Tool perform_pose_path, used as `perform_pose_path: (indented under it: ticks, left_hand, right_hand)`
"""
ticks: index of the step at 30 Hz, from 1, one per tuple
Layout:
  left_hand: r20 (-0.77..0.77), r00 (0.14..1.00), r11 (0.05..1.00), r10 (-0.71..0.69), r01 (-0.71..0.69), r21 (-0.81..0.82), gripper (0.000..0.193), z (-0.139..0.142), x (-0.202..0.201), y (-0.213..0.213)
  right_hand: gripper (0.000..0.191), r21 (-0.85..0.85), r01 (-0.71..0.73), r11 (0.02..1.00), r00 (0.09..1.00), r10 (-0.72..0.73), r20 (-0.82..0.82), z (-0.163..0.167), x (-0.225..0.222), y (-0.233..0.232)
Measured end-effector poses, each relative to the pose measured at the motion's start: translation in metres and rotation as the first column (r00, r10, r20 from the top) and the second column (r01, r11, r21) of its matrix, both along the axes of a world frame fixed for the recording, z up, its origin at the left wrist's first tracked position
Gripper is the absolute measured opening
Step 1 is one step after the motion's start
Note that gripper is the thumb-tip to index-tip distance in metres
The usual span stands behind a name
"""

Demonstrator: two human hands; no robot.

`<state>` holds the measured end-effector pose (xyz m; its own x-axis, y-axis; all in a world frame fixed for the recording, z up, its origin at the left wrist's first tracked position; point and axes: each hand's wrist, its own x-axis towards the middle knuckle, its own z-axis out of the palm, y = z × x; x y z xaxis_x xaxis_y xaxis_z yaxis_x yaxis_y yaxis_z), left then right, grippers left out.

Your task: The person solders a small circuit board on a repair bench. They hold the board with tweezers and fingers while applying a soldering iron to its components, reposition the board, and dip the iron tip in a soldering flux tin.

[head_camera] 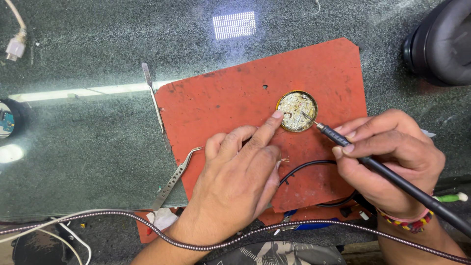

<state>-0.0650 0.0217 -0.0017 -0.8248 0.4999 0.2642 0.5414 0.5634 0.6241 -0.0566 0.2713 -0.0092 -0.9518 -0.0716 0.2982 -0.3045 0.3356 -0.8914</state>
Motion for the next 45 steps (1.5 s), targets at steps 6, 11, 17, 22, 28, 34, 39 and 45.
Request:
perform_pose_path:
  ticks: [6, 11, 17, 22, 28, 34, 39, 45]
  left_hand:
    - [0.017, 1.000, 1.000, -0.004, 0.004, 0.007, 0.024, -0.001, -0.002, -0.001]
    - [0.001, 1.000, 1.000, -0.005, 0.005, -0.004, 0.024, -0.002, -0.003, -0.002]
    - [0.007, 1.000, 1.000, -0.006, 0.006, -0.006, 0.026, -0.004, -0.004, -0.003]
    - [0.021, 1.000, 1.000, -0.016, 0.016, -0.013, 0.029, -0.003, -0.004, -0.004]
    - [0.018, 1.000, 1.000, -0.015, 0.015, -0.012, 0.028, -0.003, -0.004, -0.003]
    - [0.020, 1.000, 1.000, -0.015, 0.015, -0.004, 0.027, 0.000, -0.003, -0.003]
    - [0.025, 1.000, 1.000, -0.014, 0.015, -0.006, 0.026, 0.000, -0.003, -0.003]
    - [0.013, 1.000, 1.000, -0.013, 0.013, -0.011, 0.027, 0.000, -0.002, -0.002]
  right_hand:
    - [0.017, 0.000, 0.007, 1.000, 0.999, -0.007, 0.041, -0.002, 0.000, 0.002]
    - [0.018, 0.019, -0.008, 1.000, 0.999, 0.007, 0.050, -0.003, -0.002, 0.004]
    - [0.018, -0.017, 0.018, 1.000, 0.998, -0.017, 0.056, -0.004, -0.003, 0.001]
    - [0.018, 0.016, 0.035, 0.999, 0.999, -0.036, 0.041, -0.005, -0.004, -0.001]
    - [0.018, 0.008, 0.023, 1.000, 0.999, -0.023, 0.041, -0.006, -0.006, -0.002]
    - [0.017, -0.001, -0.007, 1.000, 0.998, 0.007, 0.062, -0.001, -0.006, -0.003]
    - [0.016, -0.044, 0.012, 0.999, 0.997, -0.008, 0.081, 0.001, -0.006, -0.006]
    - [0.017, 0.045, 0.086, 0.995, 0.994, -0.089, 0.070, 0.001, -0.005, -0.012]
